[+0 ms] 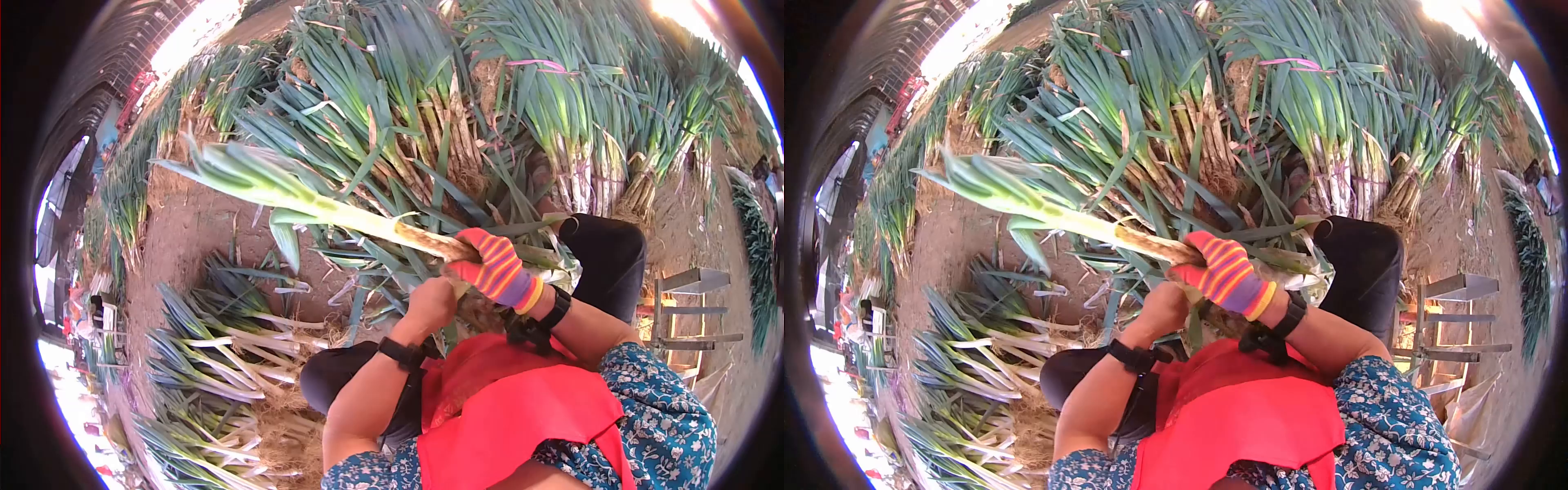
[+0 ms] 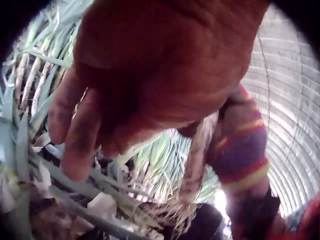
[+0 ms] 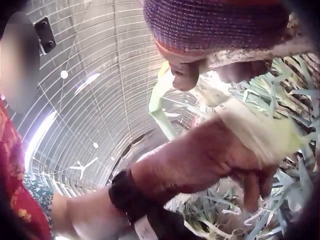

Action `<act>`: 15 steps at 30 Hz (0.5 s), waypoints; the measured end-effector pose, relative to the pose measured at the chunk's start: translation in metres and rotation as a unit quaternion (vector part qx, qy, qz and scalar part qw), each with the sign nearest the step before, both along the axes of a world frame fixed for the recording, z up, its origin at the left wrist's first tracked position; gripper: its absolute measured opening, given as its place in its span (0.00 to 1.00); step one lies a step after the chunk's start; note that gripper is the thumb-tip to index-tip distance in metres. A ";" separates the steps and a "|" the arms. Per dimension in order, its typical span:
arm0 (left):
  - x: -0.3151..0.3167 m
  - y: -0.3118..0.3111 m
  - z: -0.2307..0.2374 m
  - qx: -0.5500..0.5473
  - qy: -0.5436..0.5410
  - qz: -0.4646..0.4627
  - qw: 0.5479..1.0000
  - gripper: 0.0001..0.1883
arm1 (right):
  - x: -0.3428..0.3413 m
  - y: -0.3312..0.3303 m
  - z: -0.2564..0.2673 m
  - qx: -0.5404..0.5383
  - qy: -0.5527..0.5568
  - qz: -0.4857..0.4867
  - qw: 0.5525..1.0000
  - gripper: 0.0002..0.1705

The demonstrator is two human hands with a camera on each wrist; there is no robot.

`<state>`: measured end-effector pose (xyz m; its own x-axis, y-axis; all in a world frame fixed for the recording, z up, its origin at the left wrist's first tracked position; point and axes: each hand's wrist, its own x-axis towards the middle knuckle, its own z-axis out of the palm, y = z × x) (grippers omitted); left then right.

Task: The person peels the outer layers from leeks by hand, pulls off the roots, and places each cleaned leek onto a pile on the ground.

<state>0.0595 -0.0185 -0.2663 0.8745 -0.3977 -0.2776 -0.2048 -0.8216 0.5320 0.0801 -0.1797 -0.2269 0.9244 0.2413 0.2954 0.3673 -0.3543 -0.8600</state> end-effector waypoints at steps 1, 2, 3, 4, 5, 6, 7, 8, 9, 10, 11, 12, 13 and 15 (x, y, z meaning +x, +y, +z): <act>0.007 0.004 -0.012 0.001 0.000 -0.005 1.000 0.10 | 0.003 0.000 0.002 -0.038 -0.042 -0.020 0.998 0.26; 0.017 0.015 -0.027 -0.124 -0.012 0.092 0.988 0.13 | 0.007 0.000 -0.002 -0.041 -0.063 -0.035 0.997 0.30; 0.024 0.026 -0.034 -0.246 -0.022 0.190 0.950 0.16 | 0.007 -0.003 -0.001 -0.041 -0.062 -0.036 0.997 0.30; 0.031 0.035 0.004 -0.368 0.015 0.193 0.909 0.14 | 0.006 -0.004 0.000 -0.045 -0.062 -0.049 0.996 0.30; 0.030 0.039 0.039 -0.498 0.017 0.217 0.839 0.15 | 0.006 -0.005 0.001 -0.049 -0.063 -0.059 0.995 0.31; 0.030 0.043 0.074 -0.618 0.016 0.225 0.753 0.15 | 0.005 -0.008 -0.003 -0.056 -0.071 -0.048 0.995 0.33; 0.029 0.046 0.084 -0.734 -0.018 0.246 0.632 0.18 | 0.006 -0.006 -0.013 -0.056 -0.070 -0.047 0.995 0.33; 0.029 0.054 0.085 -0.771 0.032 0.251 0.584 0.16 | 0.007 -0.003 -0.026 -0.032 -0.060 -0.029 0.997 0.34; 0.029 0.062 0.083 -0.803 0.081 0.257 0.531 0.14 | 0.005 -0.002 -0.038 -0.009 -0.049 -0.009 0.999 0.34; 0.038 0.067 0.064 -0.842 0.119 0.214 0.481 0.08 | 0.007 0.003 -0.027 -0.051 -0.087 0.016 0.995 0.36; 0.039 0.067 0.059 -0.841 0.120 0.218 0.481 0.08 | 0.010 0.011 -0.017 -0.050 -0.083 0.017 0.995 0.36; 0.039 0.063 0.055 -0.827 0.111 0.241 0.495 0.07 | 0.014 0.021 -0.007 -0.023 -0.095 0.032 0.995 0.34; 0.039 0.059 0.053 -0.813 0.104 0.263 0.509 0.05 | 0.018 0.030 0.000 0.004 -0.107 0.044 0.993 0.33; 0.041 0.054 0.056 -0.820 0.105 0.245 0.506 0.05 | 0.032 0.045 0.008 0.004 -0.143 0.069 0.987 0.27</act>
